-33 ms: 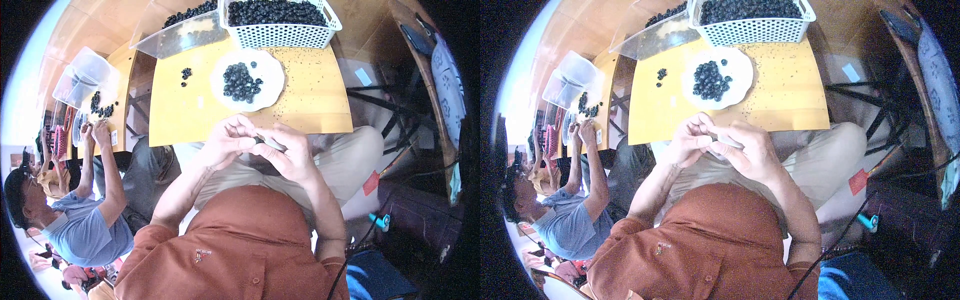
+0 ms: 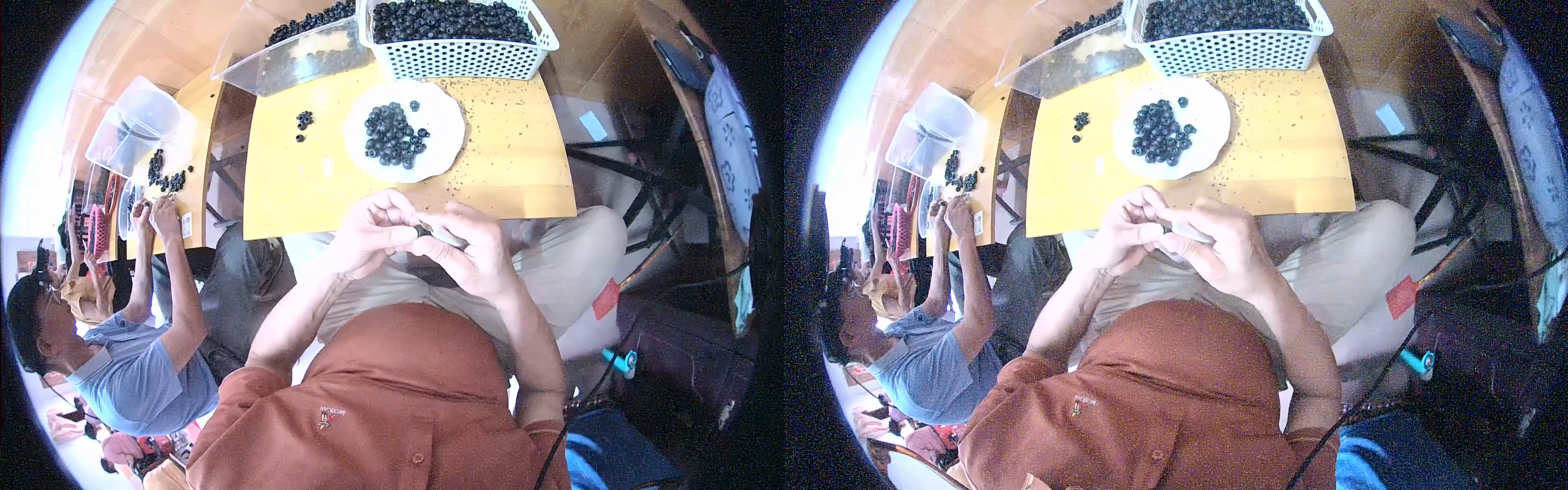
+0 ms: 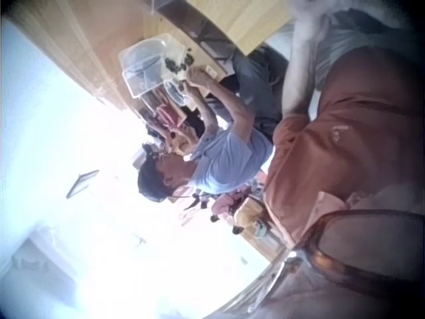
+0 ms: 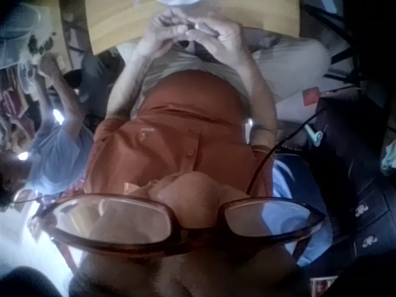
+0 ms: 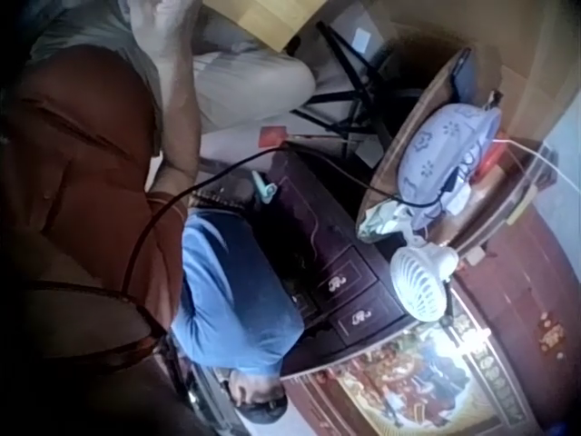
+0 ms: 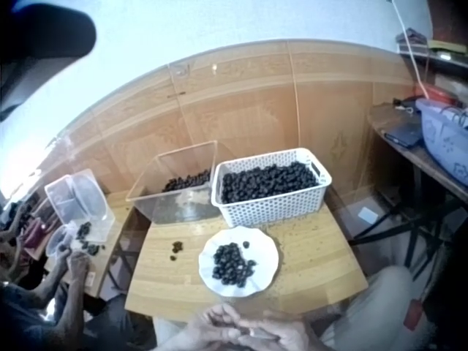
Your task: Manually trimming excess material from small black molded parts using a knife and sorting them into containers.
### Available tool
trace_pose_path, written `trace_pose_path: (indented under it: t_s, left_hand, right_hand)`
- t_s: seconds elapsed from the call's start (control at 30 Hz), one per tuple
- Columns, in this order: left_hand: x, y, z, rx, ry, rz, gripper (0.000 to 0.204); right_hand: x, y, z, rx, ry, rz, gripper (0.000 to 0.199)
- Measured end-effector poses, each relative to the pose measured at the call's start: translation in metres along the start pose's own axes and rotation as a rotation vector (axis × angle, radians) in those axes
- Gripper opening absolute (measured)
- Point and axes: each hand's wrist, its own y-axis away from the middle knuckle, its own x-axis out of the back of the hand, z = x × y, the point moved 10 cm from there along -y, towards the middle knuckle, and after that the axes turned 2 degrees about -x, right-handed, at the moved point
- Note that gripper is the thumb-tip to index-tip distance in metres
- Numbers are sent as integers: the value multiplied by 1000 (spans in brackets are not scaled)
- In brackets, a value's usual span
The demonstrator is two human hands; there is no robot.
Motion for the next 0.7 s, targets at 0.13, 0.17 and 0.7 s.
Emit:
trace_pose_path:
  t_s: [0.13, 0.17, 0.7]
  left_hand:
    - [3, 4, -7, 43, 26, 2, 17]
    - [4, 5, -9, 45, 26, 22, 15]
    - [4, 8, -18, 156, -1, 0, 37]
  right_hand:
    - [-2, 2, 7, -33, -61, -4, 23]
    - [-3, 2, 8, -34, -61, -13, 23]
    - [-18, 4, 18, -39, -73, -131, 23]
